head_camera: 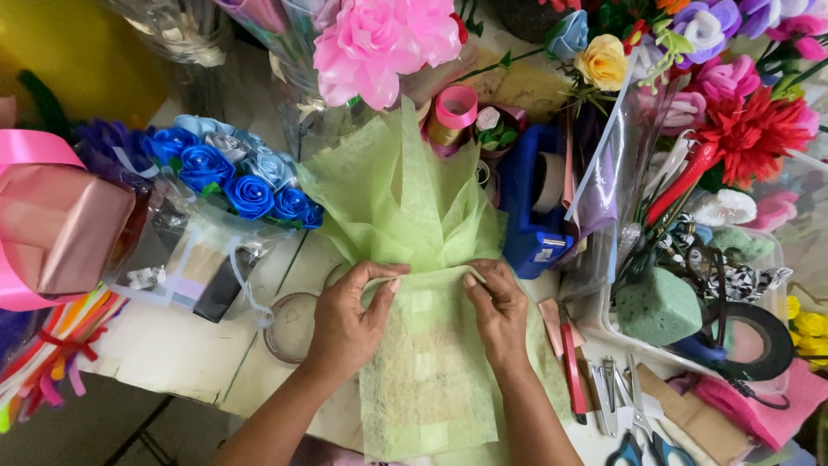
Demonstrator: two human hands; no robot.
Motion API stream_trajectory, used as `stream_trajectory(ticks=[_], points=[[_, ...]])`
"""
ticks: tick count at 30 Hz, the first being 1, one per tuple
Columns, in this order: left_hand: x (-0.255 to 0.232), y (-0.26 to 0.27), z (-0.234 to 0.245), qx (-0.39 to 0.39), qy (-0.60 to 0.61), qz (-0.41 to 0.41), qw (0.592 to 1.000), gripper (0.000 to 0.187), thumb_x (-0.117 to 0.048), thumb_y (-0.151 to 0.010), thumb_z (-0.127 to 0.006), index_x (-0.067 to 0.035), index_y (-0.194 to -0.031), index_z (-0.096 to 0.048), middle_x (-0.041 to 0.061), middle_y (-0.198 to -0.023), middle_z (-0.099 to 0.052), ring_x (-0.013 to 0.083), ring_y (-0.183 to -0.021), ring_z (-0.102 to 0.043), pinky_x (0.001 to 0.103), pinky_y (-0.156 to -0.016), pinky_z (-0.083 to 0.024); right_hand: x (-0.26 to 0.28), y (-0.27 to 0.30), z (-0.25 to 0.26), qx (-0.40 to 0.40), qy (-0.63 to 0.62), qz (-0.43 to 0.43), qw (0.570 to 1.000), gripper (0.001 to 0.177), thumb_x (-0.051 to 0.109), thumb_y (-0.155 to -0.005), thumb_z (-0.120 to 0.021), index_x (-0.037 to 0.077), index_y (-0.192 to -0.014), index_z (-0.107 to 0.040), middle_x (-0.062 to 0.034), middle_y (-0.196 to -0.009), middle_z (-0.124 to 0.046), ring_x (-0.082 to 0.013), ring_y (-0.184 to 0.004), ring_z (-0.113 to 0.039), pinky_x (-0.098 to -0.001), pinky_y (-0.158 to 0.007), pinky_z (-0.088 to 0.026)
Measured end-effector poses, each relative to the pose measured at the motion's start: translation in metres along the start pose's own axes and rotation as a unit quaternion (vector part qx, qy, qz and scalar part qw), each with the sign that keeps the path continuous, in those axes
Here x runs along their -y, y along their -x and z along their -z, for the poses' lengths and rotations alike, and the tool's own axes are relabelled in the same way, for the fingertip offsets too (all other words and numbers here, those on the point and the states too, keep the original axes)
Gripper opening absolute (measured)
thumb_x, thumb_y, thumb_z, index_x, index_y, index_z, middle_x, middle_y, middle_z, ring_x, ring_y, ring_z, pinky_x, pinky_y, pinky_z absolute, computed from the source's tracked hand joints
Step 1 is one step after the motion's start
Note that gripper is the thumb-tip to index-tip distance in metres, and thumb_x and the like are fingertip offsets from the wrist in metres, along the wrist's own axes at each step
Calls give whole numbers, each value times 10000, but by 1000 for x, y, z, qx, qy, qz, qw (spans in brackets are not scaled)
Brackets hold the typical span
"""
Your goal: The person wraps a small cardboard box with green tissue paper by hand, applying double-sided tape to the box and pressing the paper into place using shears to cut the tape.
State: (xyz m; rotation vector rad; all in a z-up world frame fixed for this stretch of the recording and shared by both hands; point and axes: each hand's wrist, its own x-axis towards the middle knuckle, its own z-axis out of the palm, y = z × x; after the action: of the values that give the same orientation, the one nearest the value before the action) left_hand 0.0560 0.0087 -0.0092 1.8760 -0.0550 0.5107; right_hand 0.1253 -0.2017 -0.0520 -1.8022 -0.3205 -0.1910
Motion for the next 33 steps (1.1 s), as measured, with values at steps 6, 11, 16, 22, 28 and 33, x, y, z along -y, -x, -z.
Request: stream_trajectory(ticks=[6, 11, 16, 22, 28, 33], points=[[5, 2, 0, 7, 25, -2, 1000, 146, -190, -1012, -580, -86, -1061, -671, 65, -1133, -788, 206, -1079, -763, 325, -933, -611, 7, -1, 4, 35, -40, 28, 998, 158, 143, -972, -659, 55, -1030, -777, -95, -1101, -731, -222, -1108, -659, -371, -986, -501], [13, 4, -3, -28, -31, 55, 998, 78, -191, -968, -654, -149, -995, -713, -11, -1057, -803, 41, -374, -334, 229, -359, -339, 3, -3, -2, 9, 1, 2, 1000, 148, 150, -971, -667, 57, -1003, -778, -41, -983, -626, -180, -971, -600, -331, -873, -476], [20, 0, -6, -64, -47, -24, 997, 44, -102, -943, -698, -93, -986, -694, 38, -939, -759, 167, -854, -735, 294, -737, -599, 6, -5, -6, -3, 53, 17, 998, 105, 141, -954, -645, 73, -877, -669, -11, -897, -594, -153, -866, -555, -307, -793, -426], [22, -1, -9, -74, -98, -119, 985, 63, -24, -967, -638, -72, -1008, -634, 68, -947, -649, 226, -865, -640, 354, -804, -537, 8, -7, -9, -8, 96, 21, 995, 70, 95, -947, -638, 67, -987, -688, -21, -893, -582, -143, -788, -527, -285, -702, -419], [25, 3, -11, -74, -138, -146, 977, 143, -34, -1005, -607, -13, -1142, -569, 161, -1105, -563, 294, -1007, -614, 385, -893, -565, 8, -7, -12, -10, 147, 70, 987, 140, 61, -951, -614, 70, -1082, -661, -40, -902, -575, -148, -717, -524, -299, -656, -444], [22, 5, -9, -138, -366, -247, 887, 104, -159, -1055, -587, -87, -1087, -655, 142, -1134, -596, 285, -1002, -627, 427, -872, -519, 14, -5, -15, -10, 177, 69, 982, 177, 63, -949, -593, 62, -1121, -637, -40, -884, -558, -156, -709, -532, -318, -676, -451]])
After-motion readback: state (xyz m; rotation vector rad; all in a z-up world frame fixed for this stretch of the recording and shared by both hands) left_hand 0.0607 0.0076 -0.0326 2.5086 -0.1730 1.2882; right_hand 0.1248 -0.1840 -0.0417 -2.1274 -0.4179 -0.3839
